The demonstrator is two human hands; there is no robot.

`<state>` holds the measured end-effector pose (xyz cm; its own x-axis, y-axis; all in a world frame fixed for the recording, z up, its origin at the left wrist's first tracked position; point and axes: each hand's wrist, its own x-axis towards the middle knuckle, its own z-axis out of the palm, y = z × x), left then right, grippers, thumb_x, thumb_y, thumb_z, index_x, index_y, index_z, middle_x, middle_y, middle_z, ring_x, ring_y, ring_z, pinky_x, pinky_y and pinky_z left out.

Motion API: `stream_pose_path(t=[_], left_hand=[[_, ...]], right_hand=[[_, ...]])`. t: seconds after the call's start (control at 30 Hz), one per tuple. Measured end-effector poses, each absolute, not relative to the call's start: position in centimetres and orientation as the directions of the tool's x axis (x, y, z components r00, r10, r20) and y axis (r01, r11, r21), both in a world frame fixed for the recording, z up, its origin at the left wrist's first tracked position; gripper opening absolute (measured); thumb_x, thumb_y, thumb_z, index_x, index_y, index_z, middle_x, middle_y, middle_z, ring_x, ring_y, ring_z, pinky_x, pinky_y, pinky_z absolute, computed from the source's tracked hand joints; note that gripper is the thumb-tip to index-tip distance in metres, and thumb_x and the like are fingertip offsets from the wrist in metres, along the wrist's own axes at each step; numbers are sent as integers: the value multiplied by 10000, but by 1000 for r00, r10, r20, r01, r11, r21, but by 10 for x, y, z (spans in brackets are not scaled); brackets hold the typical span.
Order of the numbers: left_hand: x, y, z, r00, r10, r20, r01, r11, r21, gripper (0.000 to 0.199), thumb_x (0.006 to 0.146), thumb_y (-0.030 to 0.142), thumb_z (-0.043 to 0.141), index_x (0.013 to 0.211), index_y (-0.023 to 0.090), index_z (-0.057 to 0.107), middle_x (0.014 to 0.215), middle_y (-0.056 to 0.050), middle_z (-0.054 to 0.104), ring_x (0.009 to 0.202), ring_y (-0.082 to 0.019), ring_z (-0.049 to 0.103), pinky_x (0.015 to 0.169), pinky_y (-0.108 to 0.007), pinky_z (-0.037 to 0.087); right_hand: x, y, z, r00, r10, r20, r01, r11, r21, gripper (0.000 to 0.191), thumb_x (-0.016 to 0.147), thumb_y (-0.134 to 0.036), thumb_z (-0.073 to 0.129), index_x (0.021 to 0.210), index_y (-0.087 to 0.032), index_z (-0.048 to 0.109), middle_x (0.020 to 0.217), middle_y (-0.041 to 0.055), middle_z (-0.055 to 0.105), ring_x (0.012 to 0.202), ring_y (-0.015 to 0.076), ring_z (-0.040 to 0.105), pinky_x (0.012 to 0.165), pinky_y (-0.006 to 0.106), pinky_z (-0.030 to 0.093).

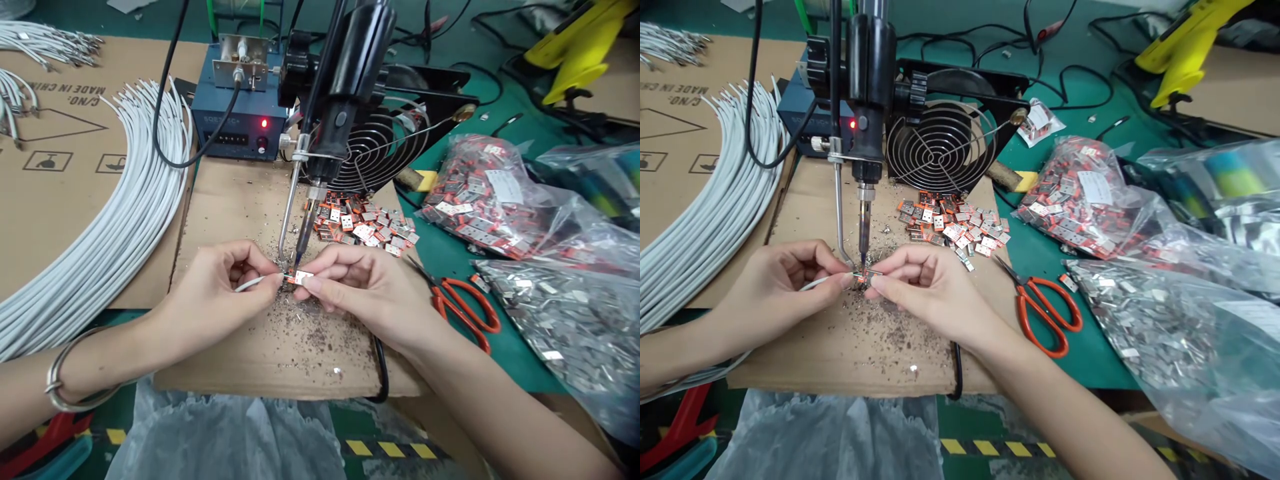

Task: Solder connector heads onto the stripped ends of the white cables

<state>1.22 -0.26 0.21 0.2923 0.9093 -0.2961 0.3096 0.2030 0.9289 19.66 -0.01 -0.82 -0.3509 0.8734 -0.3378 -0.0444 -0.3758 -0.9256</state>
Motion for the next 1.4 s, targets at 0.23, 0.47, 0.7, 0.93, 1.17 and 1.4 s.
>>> stream_pose_path(t=[0.23, 0.47, 0.7, 0.93, 1.17, 1.4], left_hand=[[11, -4, 0, 283, 913, -295, 314, 202, 928, 102, 737, 226, 624, 688, 144, 591, 639, 8, 559, 584, -93, 455, 528, -201, 354], [13, -4, -3, 268, 923, -275, 299, 192, 935, 91, 727, 219, 622, 678, 146, 598, 594, 18, 534, 543, -85, 424, 488, -192, 332], [13, -5, -3, 266, 928, -262, 289, 182, 940, 97, 728, 222, 622, 675, 145, 597, 575, 26, 518, 540, -83, 424, 492, -191, 337], [13, -4, -3, 274, 926, -261, 296, 177, 939, 102, 735, 223, 620, 675, 145, 594, 590, 23, 535, 545, -81, 436, 495, -188, 344], [10, -3, -3, 279, 930, -241, 322, 146, 935, 74, 738, 204, 623, 690, 150, 609, 601, 27, 560, 552, -78, 461, 500, -182, 357], [9, -1, 0, 335, 924, -184, 331, 67, 941, 62, 747, 166, 618, 685, 158, 620, 630, 37, 608, 564, -62, 489, 517, -162, 369]], right_hand=[[195, 0, -8, -336, 879, -337, -14, -363, -932, 90, 665, -197, 729, 701, -163, 654, 624, 25, 720, 432, 59, 521, 414, 179, 391], [195, 0, -7, -351, 876, -332, -3, -355, -935, 100, 657, -200, 728, 692, -164, 642, 620, 22, 717, 431, 63, 519, 407, 190, 379], [195, 0, -9, -346, 872, -347, -17, -376, -926, 115, 643, -202, 741, 697, -165, 646, 622, 22, 717, 433, 63, 519, 410, 189, 374], [194, 0, -8, -339, 878, -336, -23, -365, -931, 95, 652, -177, 724, 684, -160, 636, 606, 23, 718, 434, 60, 529, 410, 179, 386], [195, 0, -8, -338, 879, -335, -1, -356, -934, 93, 653, -185, 725, 697, -158, 648, 612, 24, 715, 420, 54, 511, 404, 175, 384], [197, 1, -10, -355, 886, -300, 16, -315, -949, 71, 685, -198, 713, 726, -158, 671, 599, 16, 698, 446, 62, 532, 406, 174, 389]])
